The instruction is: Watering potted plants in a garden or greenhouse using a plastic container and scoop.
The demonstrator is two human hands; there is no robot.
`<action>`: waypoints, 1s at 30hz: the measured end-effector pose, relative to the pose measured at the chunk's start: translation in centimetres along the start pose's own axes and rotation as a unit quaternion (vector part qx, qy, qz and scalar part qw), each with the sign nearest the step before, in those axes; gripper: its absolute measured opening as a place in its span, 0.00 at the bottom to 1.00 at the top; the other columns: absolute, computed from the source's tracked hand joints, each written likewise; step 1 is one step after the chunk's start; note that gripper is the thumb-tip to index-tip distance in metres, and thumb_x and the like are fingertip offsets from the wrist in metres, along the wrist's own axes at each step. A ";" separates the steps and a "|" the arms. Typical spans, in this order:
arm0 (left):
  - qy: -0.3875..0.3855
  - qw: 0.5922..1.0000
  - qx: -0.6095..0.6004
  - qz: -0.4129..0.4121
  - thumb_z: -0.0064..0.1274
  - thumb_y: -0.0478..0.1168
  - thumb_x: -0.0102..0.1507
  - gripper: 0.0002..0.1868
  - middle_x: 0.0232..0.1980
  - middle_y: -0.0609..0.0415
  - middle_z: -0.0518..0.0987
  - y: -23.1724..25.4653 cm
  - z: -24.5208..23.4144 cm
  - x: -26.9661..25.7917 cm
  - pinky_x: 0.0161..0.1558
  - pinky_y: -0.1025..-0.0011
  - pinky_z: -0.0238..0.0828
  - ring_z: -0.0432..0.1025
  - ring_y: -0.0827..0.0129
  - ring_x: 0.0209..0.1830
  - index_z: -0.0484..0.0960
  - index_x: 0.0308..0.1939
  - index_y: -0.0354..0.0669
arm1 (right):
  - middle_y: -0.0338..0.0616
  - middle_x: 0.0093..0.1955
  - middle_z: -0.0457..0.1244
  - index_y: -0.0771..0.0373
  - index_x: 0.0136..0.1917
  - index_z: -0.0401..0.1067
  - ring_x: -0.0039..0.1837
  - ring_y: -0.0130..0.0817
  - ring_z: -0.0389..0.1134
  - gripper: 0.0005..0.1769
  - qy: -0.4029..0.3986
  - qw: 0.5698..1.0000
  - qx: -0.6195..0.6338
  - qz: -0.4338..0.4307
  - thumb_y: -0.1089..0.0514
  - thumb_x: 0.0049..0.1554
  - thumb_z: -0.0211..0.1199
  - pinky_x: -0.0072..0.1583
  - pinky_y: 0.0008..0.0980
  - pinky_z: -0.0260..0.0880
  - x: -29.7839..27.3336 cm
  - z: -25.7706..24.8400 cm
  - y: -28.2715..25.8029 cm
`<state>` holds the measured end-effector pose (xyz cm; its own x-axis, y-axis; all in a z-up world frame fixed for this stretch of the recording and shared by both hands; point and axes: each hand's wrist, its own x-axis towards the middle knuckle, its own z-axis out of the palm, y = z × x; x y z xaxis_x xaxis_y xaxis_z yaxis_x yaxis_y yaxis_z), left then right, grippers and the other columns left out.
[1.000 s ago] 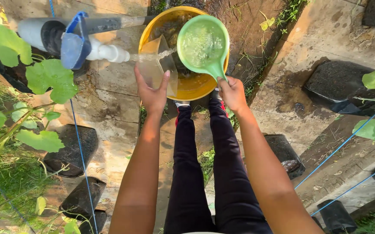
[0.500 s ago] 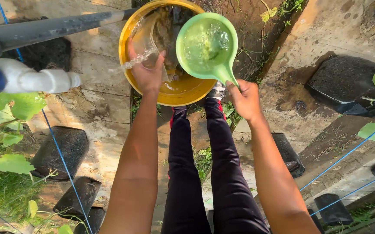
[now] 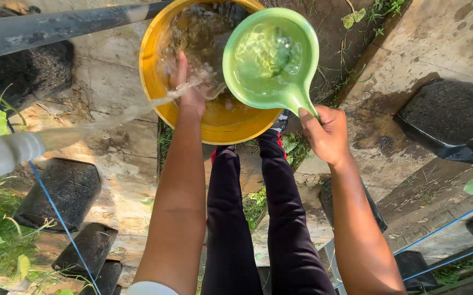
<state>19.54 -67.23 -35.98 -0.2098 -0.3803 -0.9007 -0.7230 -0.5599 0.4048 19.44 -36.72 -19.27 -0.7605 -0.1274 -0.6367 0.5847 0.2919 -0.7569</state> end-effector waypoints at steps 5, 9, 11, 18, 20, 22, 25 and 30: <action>-0.077 0.982 -0.171 -0.017 0.59 0.59 0.48 0.49 0.67 0.37 0.72 -1.8 -1.0 2.7 0.67 0.40 0.68 0.71 0.44 0.67 0.63 0.70 0.48 | 0.30 0.26 0.55 0.65 0.33 0.66 0.30 0.17 0.52 0.21 0.001 0.999 -0.053 -0.014 0.56 0.67 0.59 0.32 0.25 0.50 0.5 -0.1 0.0; -0.129 0.984 -0.125 -0.023 0.53 0.62 0.52 0.44 0.63 0.38 0.74 -1.6 -2.1 2.2 0.58 0.43 0.69 0.72 0.48 0.61 0.71 0.66 0.41 | 0.30 0.27 0.54 0.65 0.33 0.65 0.30 0.17 0.51 0.21 -0.005 1.000 0.025 0.012 0.56 0.67 0.59 0.32 0.25 0.49 0.5 0.1 0.9; -0.200 0.956 -0.209 -0.056 0.52 0.60 0.56 0.42 0.60 0.38 0.75 -1.7 -2.9 2.0 0.57 0.46 0.76 0.74 0.48 0.56 0.70 0.68 0.39 | 0.32 0.28 0.55 0.64 0.33 0.66 0.30 0.18 0.51 0.20 -0.009 0.996 0.084 0.028 0.56 0.66 0.58 0.32 0.25 0.49 0.4 0.3 0.8; -0.264 0.956 -0.118 -0.049 0.40 0.64 0.63 0.39 0.57 0.33 0.83 -2.5 -5.9 2.4 0.59 0.50 0.78 0.79 0.43 0.55 0.67 0.65 0.36 | 0.33 0.28 0.56 0.63 0.34 0.65 0.29 0.20 0.53 0.18 0.045 0.991 0.114 0.046 0.56 0.65 0.57 0.31 0.24 0.51 -0.8 0.9 -2.6; -0.325 0.936 -0.115 -0.072 0.42 0.59 0.62 0.38 0.50 0.32 0.79 -2.2 -6.4 0.9 0.54 0.49 0.76 0.78 0.42 0.49 0.71 0.69 0.36 | 0.32 0.29 0.54 0.62 0.33 0.63 0.29 0.19 0.51 0.19 0.028 0.988 0.144 0.037 0.56 0.66 0.56 0.32 0.25 0.48 -1.9 0.5 -3.5; -0.342 0.927 -0.146 -0.050 0.44 0.55 0.61 0.35 0.54 0.36 0.78 0.2 -5.0 -3.4 0.56 0.46 0.76 0.77 0.45 0.52 0.70 0.67 0.36 | 0.32 0.29 0.53 0.62 0.33 0.63 0.29 0.20 0.51 0.19 0.032 0.987 0.155 0.030 0.56 0.66 0.56 0.31 0.25 0.48 -3.0 0.1 -5.1; -0.370 0.910 -0.187 -0.021 0.46 0.51 0.59 0.33 0.59 0.40 0.77 2.4 -3.9 -8.1 0.59 0.44 0.76 0.76 0.47 0.56 0.70 0.64 0.36 | 0.32 0.28 0.53 0.62 0.33 0.63 0.29 0.20 0.50 0.19 0.037 0.985 0.166 0.024 0.56 0.66 0.56 0.31 0.25 0.46 -5.1 -0.6 -7.6; -0.385 0.908 -0.166 0.021 0.47 0.52 0.58 0.36 0.59 0.38 0.78 6.7 -2.3 -16.3 0.54 0.45 0.71 0.75 0.43 0.55 0.70 0.66 0.34 | 0.32 0.28 0.53 0.63 0.34 0.64 0.29 0.20 0.51 0.18 0.053 0.983 0.175 0.004 0.55 0.65 0.57 0.31 0.25 0.47 -9.8 -2.4 -12.3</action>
<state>19.67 -66.49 -18.26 -0.7226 0.1503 -0.6748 -0.4932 -0.7960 0.3508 19.01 -36.76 -3.40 -0.7705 -0.0213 -0.6371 0.6372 -0.0533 -0.7688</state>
